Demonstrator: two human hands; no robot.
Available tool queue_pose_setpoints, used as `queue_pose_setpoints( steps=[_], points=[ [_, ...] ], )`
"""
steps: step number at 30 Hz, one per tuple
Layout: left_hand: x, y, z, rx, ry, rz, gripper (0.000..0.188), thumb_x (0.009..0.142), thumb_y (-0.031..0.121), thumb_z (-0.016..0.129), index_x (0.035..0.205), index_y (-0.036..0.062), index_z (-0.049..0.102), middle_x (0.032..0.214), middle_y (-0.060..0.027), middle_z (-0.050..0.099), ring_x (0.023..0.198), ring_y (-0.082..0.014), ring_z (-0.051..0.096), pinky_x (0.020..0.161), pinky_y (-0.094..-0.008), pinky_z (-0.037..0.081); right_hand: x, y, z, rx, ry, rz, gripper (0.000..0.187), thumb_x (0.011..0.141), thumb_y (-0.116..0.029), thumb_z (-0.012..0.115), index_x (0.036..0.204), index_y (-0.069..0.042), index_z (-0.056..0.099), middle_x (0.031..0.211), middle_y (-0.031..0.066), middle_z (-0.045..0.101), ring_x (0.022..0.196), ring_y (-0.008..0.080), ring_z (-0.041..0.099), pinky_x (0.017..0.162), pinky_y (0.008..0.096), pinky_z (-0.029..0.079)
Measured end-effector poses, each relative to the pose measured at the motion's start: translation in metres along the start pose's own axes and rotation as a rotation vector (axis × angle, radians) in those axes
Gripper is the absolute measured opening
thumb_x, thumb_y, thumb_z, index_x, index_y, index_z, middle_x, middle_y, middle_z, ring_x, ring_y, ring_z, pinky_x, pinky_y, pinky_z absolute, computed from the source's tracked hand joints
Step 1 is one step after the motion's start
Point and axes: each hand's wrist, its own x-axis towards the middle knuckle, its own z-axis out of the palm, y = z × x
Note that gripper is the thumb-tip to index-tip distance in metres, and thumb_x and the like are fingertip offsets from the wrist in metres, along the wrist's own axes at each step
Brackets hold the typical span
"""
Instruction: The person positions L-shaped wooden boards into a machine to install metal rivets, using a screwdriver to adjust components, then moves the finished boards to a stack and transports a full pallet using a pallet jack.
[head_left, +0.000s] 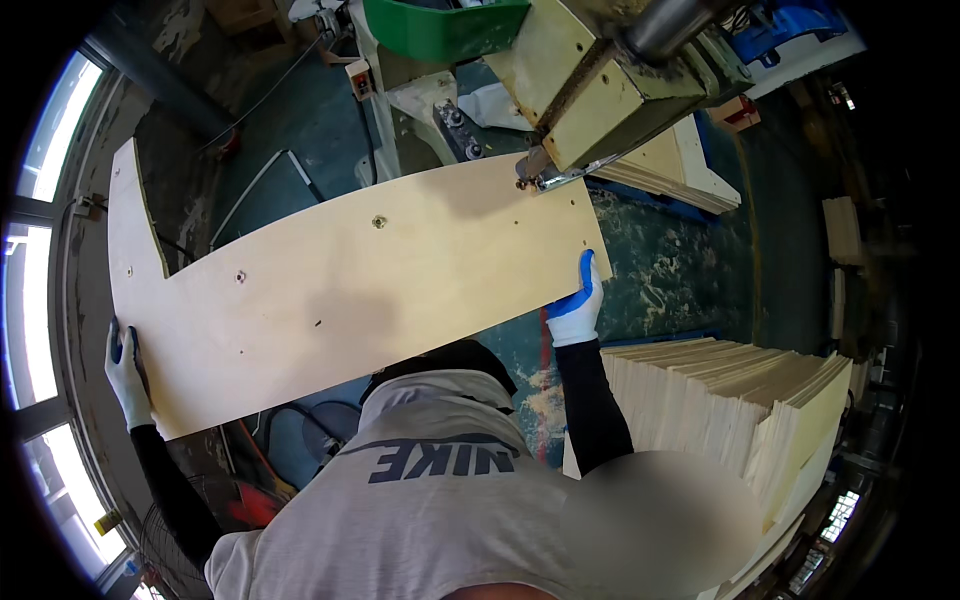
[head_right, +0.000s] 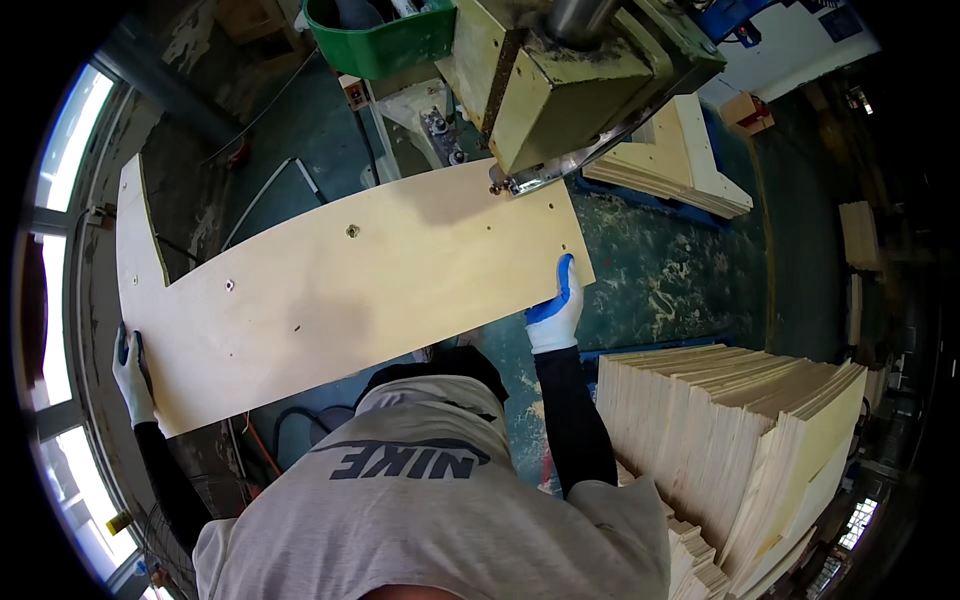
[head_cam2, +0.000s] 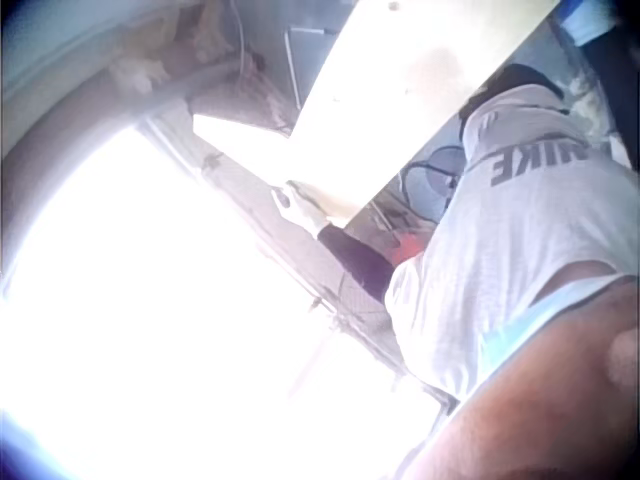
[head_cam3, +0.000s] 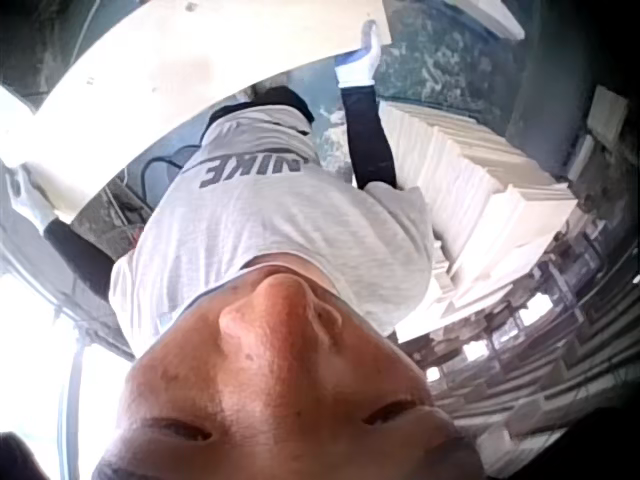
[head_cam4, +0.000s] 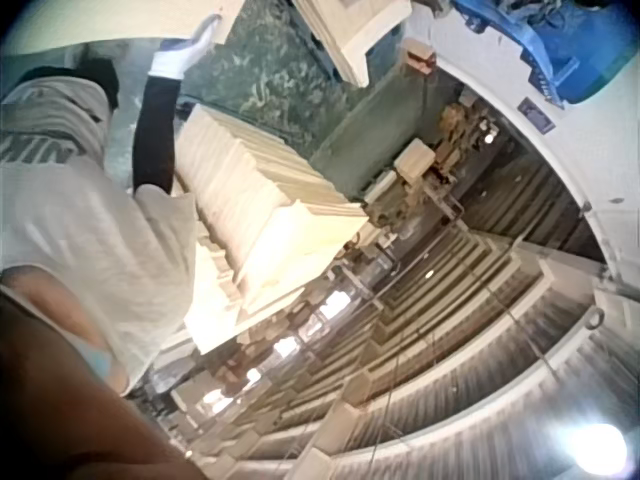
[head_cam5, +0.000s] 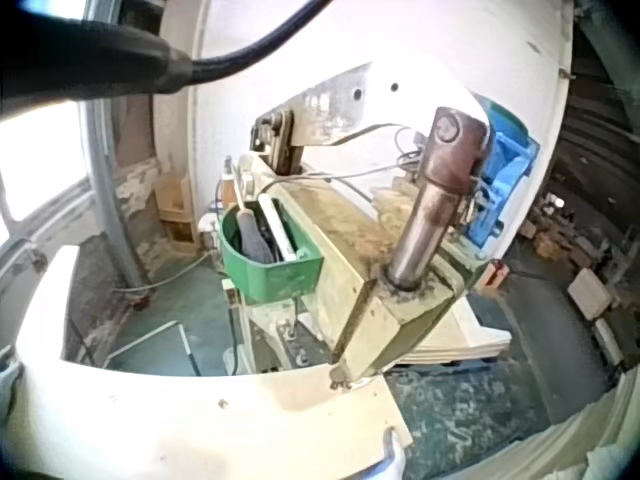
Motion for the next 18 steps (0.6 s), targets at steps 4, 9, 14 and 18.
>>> queue_pose_setpoints(
  steps=[4, 9, 14, 18],
  points=[
    [0.037, 0.006, 0.0, 0.061, -0.009, 0.035, 0.058, 0.101, 0.024, 0.064, 0.149, -0.0033, 0.047, 0.147, -0.0125, 0.056, 0.129, -0.0168, 0.054, 0.108, -0.0292, 0.043, 0.0, 0.021, 0.003, 0.083, 0.032, -0.027, 0.054, 0.107, -0.044, 0.048, 0.147, -0.007, 0.048, 0.143, 0.0099, 0.057, 0.131, 0.0277, 0.055, 0.109, 0.0438, 0.045],
    [0.055, 0.0, -0.007, -0.001, 0.003, 0.043, 0.056, 0.101, 0.024, 0.064, 0.149, -0.0024, 0.049, 0.147, -0.0117, 0.055, 0.128, -0.0158, 0.054, 0.108, -0.0284, 0.043, -0.033, 0.023, 0.017, 0.007, 0.003, -0.038, 0.055, 0.109, -0.043, 0.045, 0.151, -0.009, 0.043, 0.148, 0.009, 0.053, 0.134, 0.0278, 0.053, 0.112, 0.0441, 0.043],
    [0.02, -0.073, -0.029, -0.062, 0.042, -0.03, 0.053, 0.102, 0.02, 0.063, 0.147, -0.0051, 0.049, 0.149, -0.0112, 0.054, 0.13, -0.0164, 0.053, 0.109, -0.0287, 0.043, -0.064, 0.035, 0.01, -0.017, 0.058, -0.019, 0.054, 0.11, -0.041, 0.042, 0.15, -0.004, 0.043, 0.147, 0.0102, 0.053, 0.133, 0.024, 0.054, 0.111, 0.041, 0.044],
    [-0.011, -0.103, -0.041, -0.031, 0.081, -0.115, 0.054, 0.102, 0.021, 0.063, 0.147, -0.0058, 0.049, 0.148, -0.0119, 0.055, 0.13, -0.0173, 0.053, 0.111, -0.0295, 0.041, -0.052, 0.039, 0.021, -0.077, 0.053, -0.037, 0.051, 0.11, -0.039, 0.044, 0.146, -0.003, 0.047, 0.141, 0.0094, 0.058, 0.128, 0.0214, 0.058, 0.108, 0.0381, 0.047]
  ],
)
